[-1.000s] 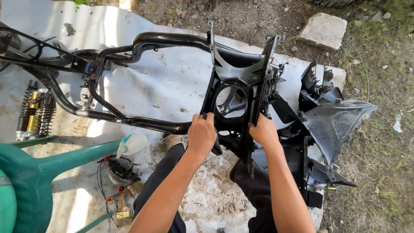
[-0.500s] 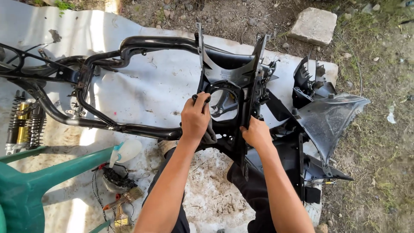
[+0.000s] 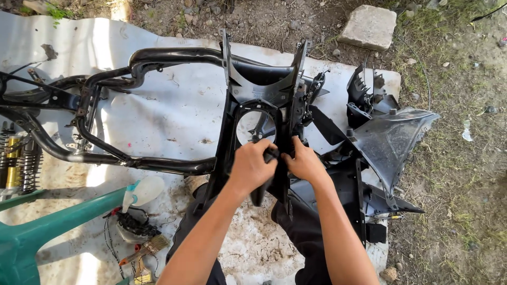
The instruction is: The person wipes a black motorcycle frame and a detached plastic body panel with a dark cloth. They clean the frame's central area and the panel's interior and exterior surfaces while sitting on the ground.
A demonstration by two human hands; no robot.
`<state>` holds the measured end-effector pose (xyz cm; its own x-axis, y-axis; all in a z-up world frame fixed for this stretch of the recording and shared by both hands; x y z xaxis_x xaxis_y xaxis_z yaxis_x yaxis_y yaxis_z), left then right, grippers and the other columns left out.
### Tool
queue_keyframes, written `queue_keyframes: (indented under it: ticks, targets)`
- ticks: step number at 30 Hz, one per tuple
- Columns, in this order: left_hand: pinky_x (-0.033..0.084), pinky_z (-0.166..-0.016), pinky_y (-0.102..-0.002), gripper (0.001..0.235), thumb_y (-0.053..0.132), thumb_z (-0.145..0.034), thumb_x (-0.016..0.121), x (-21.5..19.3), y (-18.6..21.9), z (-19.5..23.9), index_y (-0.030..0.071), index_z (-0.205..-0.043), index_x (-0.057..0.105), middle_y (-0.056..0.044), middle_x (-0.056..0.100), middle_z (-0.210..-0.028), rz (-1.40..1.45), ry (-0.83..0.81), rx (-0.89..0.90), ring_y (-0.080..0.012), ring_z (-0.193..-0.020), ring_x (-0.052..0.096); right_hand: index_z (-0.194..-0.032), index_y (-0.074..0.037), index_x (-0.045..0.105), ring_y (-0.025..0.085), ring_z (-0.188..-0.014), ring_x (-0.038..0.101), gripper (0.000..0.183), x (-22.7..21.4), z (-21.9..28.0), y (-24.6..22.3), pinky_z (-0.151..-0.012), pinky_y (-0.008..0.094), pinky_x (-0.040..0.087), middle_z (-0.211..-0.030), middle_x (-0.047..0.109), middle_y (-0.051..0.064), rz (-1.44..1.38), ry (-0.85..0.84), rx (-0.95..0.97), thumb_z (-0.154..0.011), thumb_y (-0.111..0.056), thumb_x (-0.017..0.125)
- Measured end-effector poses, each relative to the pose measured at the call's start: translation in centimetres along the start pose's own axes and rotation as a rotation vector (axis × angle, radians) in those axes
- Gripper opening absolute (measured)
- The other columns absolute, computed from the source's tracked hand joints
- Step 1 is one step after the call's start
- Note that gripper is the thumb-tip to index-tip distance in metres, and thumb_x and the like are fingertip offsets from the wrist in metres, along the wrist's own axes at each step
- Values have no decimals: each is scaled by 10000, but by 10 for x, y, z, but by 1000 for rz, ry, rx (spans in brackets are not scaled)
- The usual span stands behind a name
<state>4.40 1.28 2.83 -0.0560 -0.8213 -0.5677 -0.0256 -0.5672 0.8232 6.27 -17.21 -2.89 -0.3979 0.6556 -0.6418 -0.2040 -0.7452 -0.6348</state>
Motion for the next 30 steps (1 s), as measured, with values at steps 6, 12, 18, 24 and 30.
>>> queue_keyframes:
  ticks: [6,12,18,24,30]
  targets:
    - [561,-680,-420,183,128,-841,784,22,0,-13,62,-1002,727,-172,739,-840,165,284,3,-377,-800,726,-1397,155,401,509,-781,659,709,21,-13,32,-688,559,527,-824,675,338,178,128,-279,-801,-105,686]
    - [572,-718,-383,188,87,-884,764,31,3,-40,65,-1062,710,-138,759,-910,256,492,100,-336,-811,738,-1323,115,498,499,-846,656,611,22,-16,36,-748,551,528,-875,679,332,156,159,-253,-746,-24,646]
    - [541,-731,-451,259,28,-839,737,48,2,-60,63,-1094,710,-154,734,-878,129,334,129,-381,-858,673,-1061,8,574,496,-916,630,302,14,-8,15,-769,565,497,-895,695,282,137,133,-214,-794,-78,689]
    - [532,-796,-479,228,-3,-799,704,40,-7,-63,67,-1016,713,-142,732,-846,-25,167,184,-394,-858,646,-1141,9,525,498,-948,624,369,22,-8,11,-764,576,497,-945,696,271,110,160,-127,-824,-93,683]
    - [536,-774,-475,223,26,-792,718,29,-13,-69,67,-1011,712,-147,736,-875,-27,249,191,-398,-868,647,-1429,42,374,487,-951,652,705,31,-18,17,-799,563,520,-1024,689,257,226,167,-99,-777,-30,631]
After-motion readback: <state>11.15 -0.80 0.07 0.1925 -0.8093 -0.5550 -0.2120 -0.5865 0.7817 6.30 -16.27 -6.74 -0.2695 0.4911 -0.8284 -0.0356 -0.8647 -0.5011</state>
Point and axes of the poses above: each hand's wrist, its own z-axis away from the middle knuckle, its own x-axis out of the palm, y = z × x, the point moved 3 cm from there along -z, towards the middle knuckle
